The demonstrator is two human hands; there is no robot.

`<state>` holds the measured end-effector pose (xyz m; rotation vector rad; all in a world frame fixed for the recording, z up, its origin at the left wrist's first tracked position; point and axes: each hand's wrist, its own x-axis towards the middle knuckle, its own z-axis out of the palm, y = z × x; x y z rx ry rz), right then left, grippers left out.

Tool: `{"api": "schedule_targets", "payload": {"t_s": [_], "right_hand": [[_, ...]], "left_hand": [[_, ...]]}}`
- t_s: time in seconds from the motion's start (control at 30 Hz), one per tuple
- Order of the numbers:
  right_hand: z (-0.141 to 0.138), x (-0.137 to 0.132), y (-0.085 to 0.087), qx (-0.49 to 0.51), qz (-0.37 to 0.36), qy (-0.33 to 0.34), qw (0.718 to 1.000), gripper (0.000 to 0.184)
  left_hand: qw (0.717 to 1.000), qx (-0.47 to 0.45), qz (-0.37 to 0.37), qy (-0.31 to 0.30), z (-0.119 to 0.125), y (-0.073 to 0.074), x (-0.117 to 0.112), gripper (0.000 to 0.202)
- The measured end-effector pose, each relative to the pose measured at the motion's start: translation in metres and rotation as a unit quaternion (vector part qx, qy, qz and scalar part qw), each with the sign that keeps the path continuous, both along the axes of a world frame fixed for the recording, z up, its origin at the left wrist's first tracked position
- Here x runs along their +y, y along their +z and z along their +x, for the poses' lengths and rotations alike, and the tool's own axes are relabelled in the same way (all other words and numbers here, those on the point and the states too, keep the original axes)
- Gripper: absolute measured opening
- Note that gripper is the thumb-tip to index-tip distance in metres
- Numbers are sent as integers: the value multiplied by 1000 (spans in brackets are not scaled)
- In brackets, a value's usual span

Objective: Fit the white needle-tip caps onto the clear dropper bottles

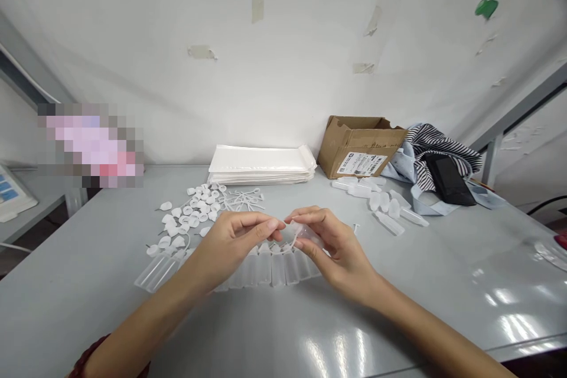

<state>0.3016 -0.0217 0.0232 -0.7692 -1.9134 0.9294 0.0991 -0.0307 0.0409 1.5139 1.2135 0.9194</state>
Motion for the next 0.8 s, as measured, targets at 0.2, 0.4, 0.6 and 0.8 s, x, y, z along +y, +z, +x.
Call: {"api": "schedule_targets", "payload": {"t_s": [0.2,0.4,0.6,0.8], "right_hand": [[-4,0,7,147,-238,33,960,16],[-9,0,1,289,-437,110,844,13],[-12,2,-4,324,-455,132,819,10],[-12,1,-1,324,-450,132,822,24]], "left_hand": [[991,67,108,53,7,-3,-5,19],[932,169,320,14,21,-12,-15,38],[879,240,413,-3,25,-21,-18,56],[858,251,448,6,26,-19,-18,46]]}}
